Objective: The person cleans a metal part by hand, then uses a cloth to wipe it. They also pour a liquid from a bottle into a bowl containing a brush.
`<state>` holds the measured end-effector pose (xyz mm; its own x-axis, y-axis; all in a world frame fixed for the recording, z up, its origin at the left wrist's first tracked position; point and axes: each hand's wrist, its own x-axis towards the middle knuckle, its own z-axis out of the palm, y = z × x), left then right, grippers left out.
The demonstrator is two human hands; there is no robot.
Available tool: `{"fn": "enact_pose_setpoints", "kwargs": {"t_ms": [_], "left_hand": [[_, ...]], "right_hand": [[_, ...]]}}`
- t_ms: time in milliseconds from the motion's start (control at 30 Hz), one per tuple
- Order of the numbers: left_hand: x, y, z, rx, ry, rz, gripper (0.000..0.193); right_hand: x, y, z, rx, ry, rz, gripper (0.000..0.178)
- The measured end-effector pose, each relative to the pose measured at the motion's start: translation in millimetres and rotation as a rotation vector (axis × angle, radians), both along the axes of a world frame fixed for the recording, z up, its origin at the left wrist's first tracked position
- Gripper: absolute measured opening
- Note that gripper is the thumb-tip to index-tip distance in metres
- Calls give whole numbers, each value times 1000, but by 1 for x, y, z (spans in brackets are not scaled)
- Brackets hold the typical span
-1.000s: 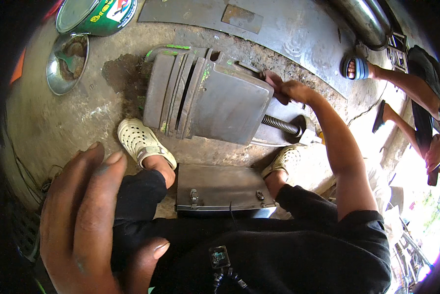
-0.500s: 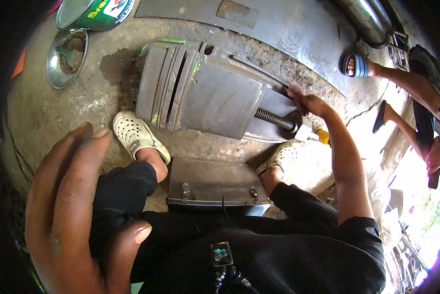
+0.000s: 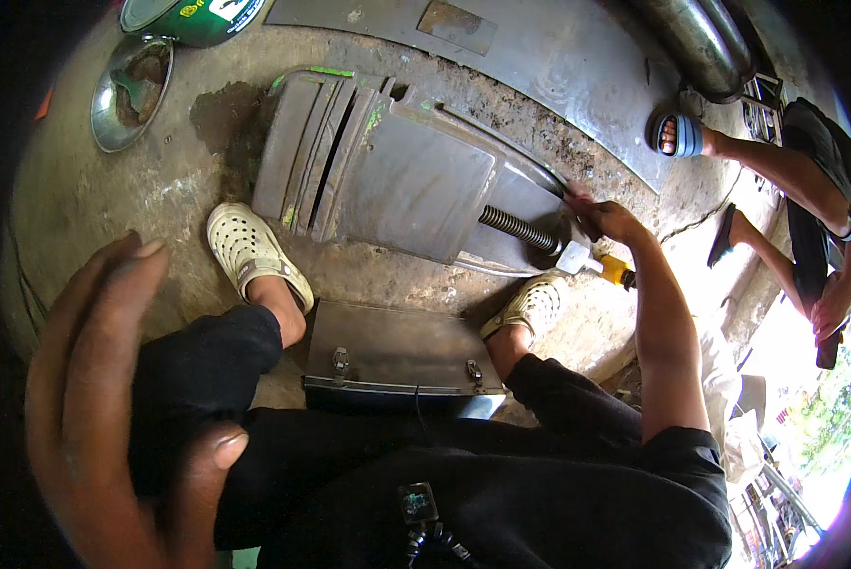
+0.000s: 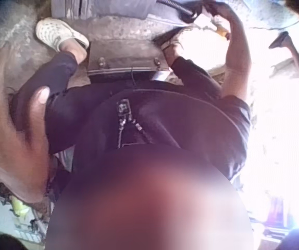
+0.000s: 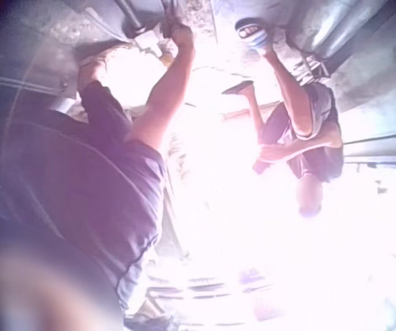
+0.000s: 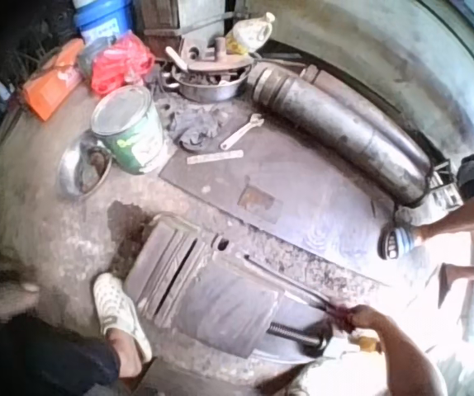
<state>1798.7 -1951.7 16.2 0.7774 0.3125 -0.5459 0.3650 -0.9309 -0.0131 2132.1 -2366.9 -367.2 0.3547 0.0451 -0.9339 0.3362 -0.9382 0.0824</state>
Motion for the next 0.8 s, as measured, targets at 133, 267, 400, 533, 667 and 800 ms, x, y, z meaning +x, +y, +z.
{"fn": "enact_pose_setpoints", "kwargs": {"t_ms": [133,267,400,533,667,800], "left_hand": [[-1,-4,5,-74,-34,57,63],[2,-11,10,-51,1,47,62],[2,-13,6,-36,12,64,61],[4,-15,6,-19,35,47,61],[5,-16,7,-44,27,73,61],[2,-14,1,-25,15,62,62]], "right_hand": [[2,-19,-2,550,-110,-193,48],[-4,-18,0,457,-105,-10,49],[-6,-12,17,148,-41,-90,43],[-5,-2,18,561,-64,-176,43],[-6,1,6,389,-40,229,38],[-9,-9,11,243,13,148,37]]}}
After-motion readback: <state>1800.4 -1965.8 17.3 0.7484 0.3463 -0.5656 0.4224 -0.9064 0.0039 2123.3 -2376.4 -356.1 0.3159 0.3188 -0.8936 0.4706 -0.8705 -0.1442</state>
